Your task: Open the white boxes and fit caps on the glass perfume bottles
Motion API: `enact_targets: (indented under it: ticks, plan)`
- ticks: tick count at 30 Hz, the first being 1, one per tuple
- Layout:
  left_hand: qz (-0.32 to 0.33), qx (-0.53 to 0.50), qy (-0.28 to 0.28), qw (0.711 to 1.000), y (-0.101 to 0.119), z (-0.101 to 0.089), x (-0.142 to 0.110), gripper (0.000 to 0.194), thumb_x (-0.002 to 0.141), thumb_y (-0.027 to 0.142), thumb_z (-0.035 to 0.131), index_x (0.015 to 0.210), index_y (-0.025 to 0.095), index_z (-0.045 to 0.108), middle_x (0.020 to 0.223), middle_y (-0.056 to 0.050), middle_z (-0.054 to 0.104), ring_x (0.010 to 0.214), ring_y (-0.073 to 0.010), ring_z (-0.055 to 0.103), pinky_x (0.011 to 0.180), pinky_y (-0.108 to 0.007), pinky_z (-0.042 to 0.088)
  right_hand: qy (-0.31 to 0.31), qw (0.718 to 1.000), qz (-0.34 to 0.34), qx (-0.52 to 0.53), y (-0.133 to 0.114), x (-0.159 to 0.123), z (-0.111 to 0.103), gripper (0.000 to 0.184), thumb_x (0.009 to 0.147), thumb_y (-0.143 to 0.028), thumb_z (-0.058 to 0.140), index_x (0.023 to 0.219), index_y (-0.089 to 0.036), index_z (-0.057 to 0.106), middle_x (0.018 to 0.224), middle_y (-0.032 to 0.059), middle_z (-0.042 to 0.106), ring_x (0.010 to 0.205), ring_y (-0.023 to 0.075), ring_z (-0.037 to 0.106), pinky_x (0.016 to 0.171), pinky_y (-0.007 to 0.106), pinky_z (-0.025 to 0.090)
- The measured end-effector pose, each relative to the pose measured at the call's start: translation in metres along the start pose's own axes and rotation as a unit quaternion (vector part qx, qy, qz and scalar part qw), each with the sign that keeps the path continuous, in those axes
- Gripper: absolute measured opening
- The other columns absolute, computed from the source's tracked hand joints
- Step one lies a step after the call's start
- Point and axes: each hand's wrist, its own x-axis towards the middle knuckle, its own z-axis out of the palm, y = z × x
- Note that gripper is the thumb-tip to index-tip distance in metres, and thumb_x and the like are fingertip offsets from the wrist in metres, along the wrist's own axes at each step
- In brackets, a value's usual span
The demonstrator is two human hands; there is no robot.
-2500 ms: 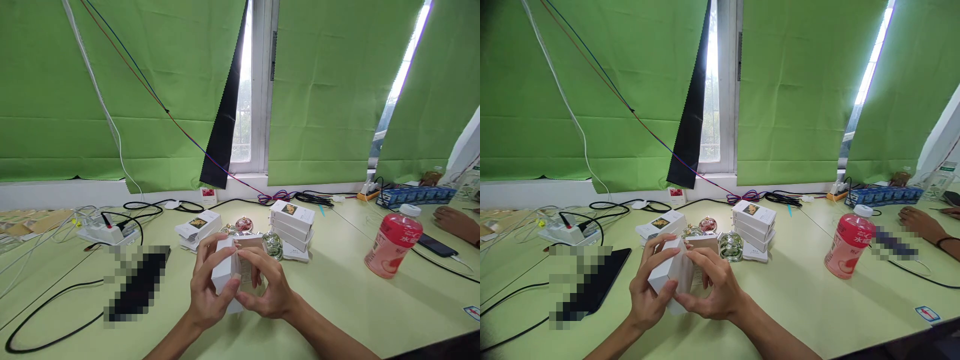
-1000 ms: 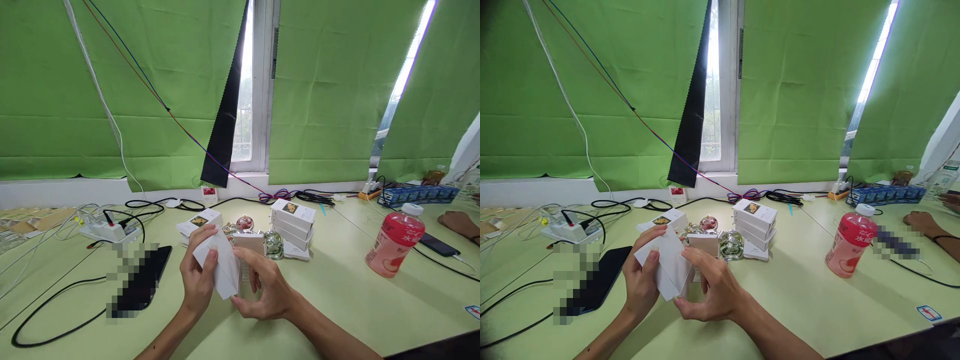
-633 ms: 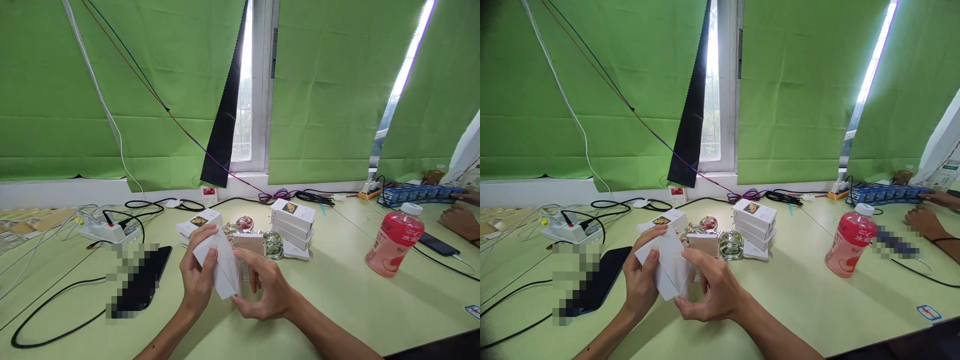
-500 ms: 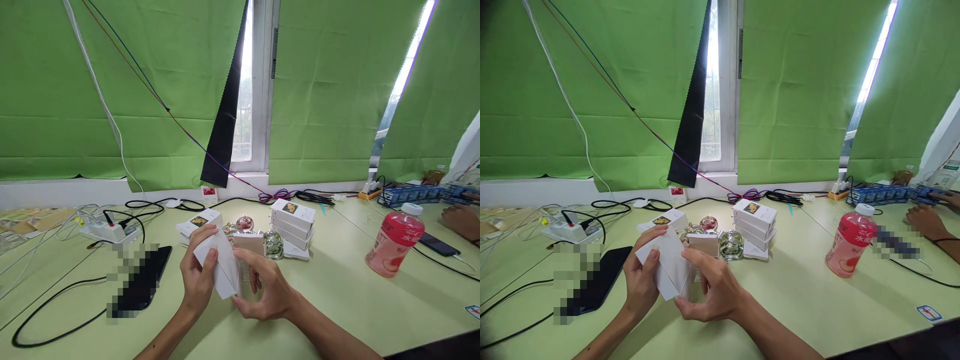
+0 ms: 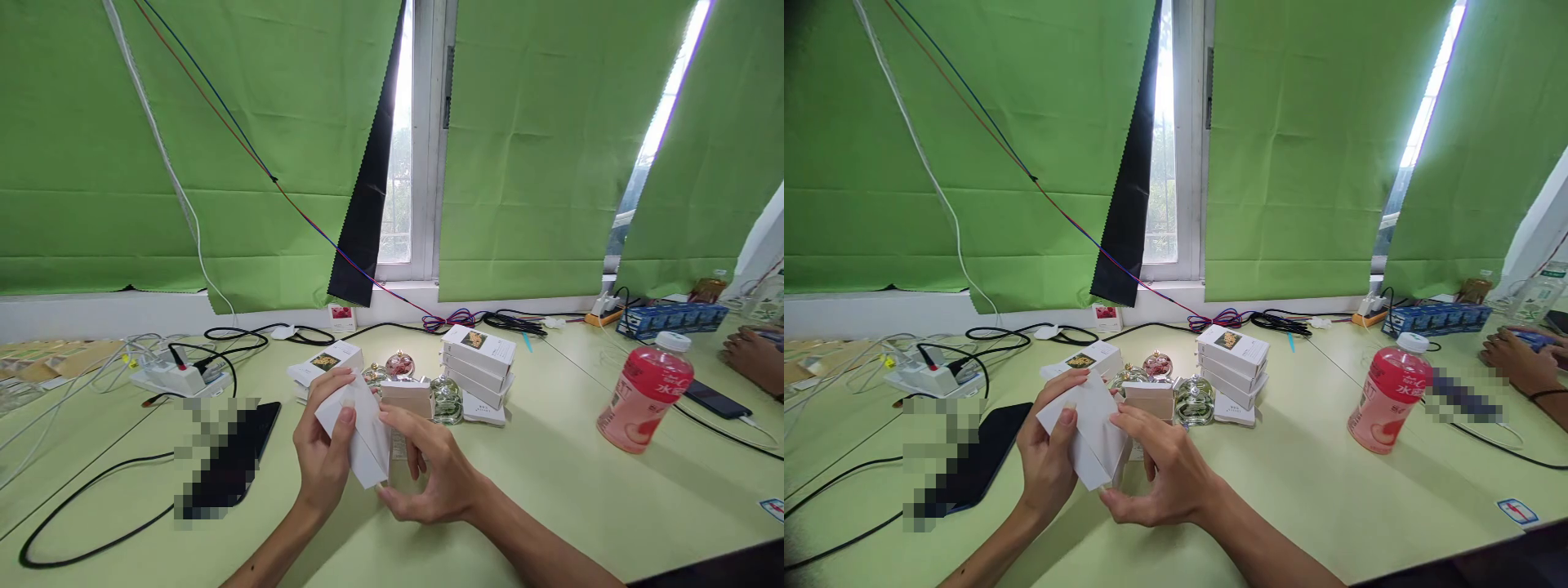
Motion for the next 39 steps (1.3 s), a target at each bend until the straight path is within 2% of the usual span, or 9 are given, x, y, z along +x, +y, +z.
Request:
enact_targets:
  ticks: [3,5,8,11,14,18,27,39]
  plan:
    - [-0.002,-0.008,0.004,1.0,-0.001,0.0,-0.001,0.025,0.095,0.043,0.058,0.11,0.025,0.067,0.118,-0.006,0.065,0.118,-0.0254,0.058,0.104,-0.041,0.045,0.004,1.0,-0.008,-0.012,0.0,0.0,0.0,0.076,0.074,-0.036,0.069,0.146,-0.028,0.043,0.146,0.0143,0.054,0.045,0.0062,0.049,0.039,0.023,0.046]
    - [-0.01,-0.011,0.011,1.0,-0.001,0.0,-0.002,0.025,0.095,0.042,0.058,0.111,0.025,0.067,0.118,-0.006,0.065,0.118,-0.0255,0.058,0.106,-0.041,0.044,0.0,1.0,-0.016,-0.024,-0.001,0.0,0.0,0.079,0.075,-0.037,0.069,0.148,-0.027,0.041,0.147,0.0156,0.053,0.051,0.0093,0.059,0.04,0.023,0.048]
    - [-0.024,-0.018,0.025,0.999,0.001,0.001,-0.003,0.026,0.095,0.042,0.058,0.111,0.025,0.067,0.118,-0.006,0.065,0.118,-0.0255,0.058,0.106,-0.041,0.043,-0.012,0.997,-0.039,-0.062,-0.002,0.0,0.0,0.084,0.077,-0.04,0.069,0.153,-0.024,0.035,0.15,0.019,0.049,0.08,0.0197,0.074,0.048,0.024,0.054]
    - [-0.038,-0.022,0.034,0.998,0.003,0.002,-0.003,0.028,0.095,0.044,0.057,0.112,0.024,0.067,0.118,-0.006,0.065,0.117,-0.0256,0.058,0.106,-0.04,0.044,-0.003,0.988,-0.066,-0.138,-0.004,0.001,0.001,0.083,0.081,-0.041,0.066,0.154,-0.018,0.033,0.15,0.022,0.048,0.111,0.0274,0.07,0.063,0.027,0.061]
    - [-0.053,-0.022,0.041,0.998,0.003,0.002,-0.005,0.03,0.095,0.045,0.057,0.113,0.024,0.067,0.119,-0.006,0.065,0.117,-0.0258,0.058,0.107,-0.04,0.043,0.011,0.974,-0.095,-0.207,-0.007,0.001,0.003,0.082,0.084,-0.04,0.064,0.155,-0.014,0.033,0.149,0.023,0.048,0.122,0.0295,0.064,0.07,0.029,0.062]
    - [-0.058,-0.025,0.036,0.997,0.002,0.003,-0.008,0.028,0.095,0.045,0.057,0.113,0.025,0.067,0.12,-0.006,0.065,0.115,-0.025,0.059,0.105,-0.039,0.044,0.029,0.965,-0.113,-0.235,-0.011,0.002,0.006,0.08,0.087,-0.038,0.063,0.156,-0.01,0.03,0.148,0.0249,0.048,0.115,0.0269,0.069,0.069,0.027,0.063]
    - [-0.014,-0.015,0.036,0.999,0.004,0.005,-0.007,0.024,0.096,0.039,0.058,0.114,0.026,0.067,0.119,-0.004,0.065,0.116,-0.0213,0.058,0.104,-0.034,0.043,0.055,0.952,-0.142,-0.264,-0.015,0.004,0.009,0.076,0.09,-0.035,0.061,0.152,-0.001,0.034,0.138,0.0273,0.056,0.111,0.0275,0.071,0.069,0.027,0.065]
    - [0.026,0.011,0.034,0.999,0.009,0.005,-0.007,0.023,0.097,0.039,0.056,0.113,0.026,0.065,0.119,-0.004,0.064,0.115,-0.0203,0.058,0.101,-0.032,0.044,0.058,0.945,-0.156,-0.281,-0.012,0.003,0.013,0.075,0.091,-0.025,0.059,0.154,0.001,0.029,0.138,0.0259,0.056,0.101,0.0243,0.075,0.064,0.024,0.065]
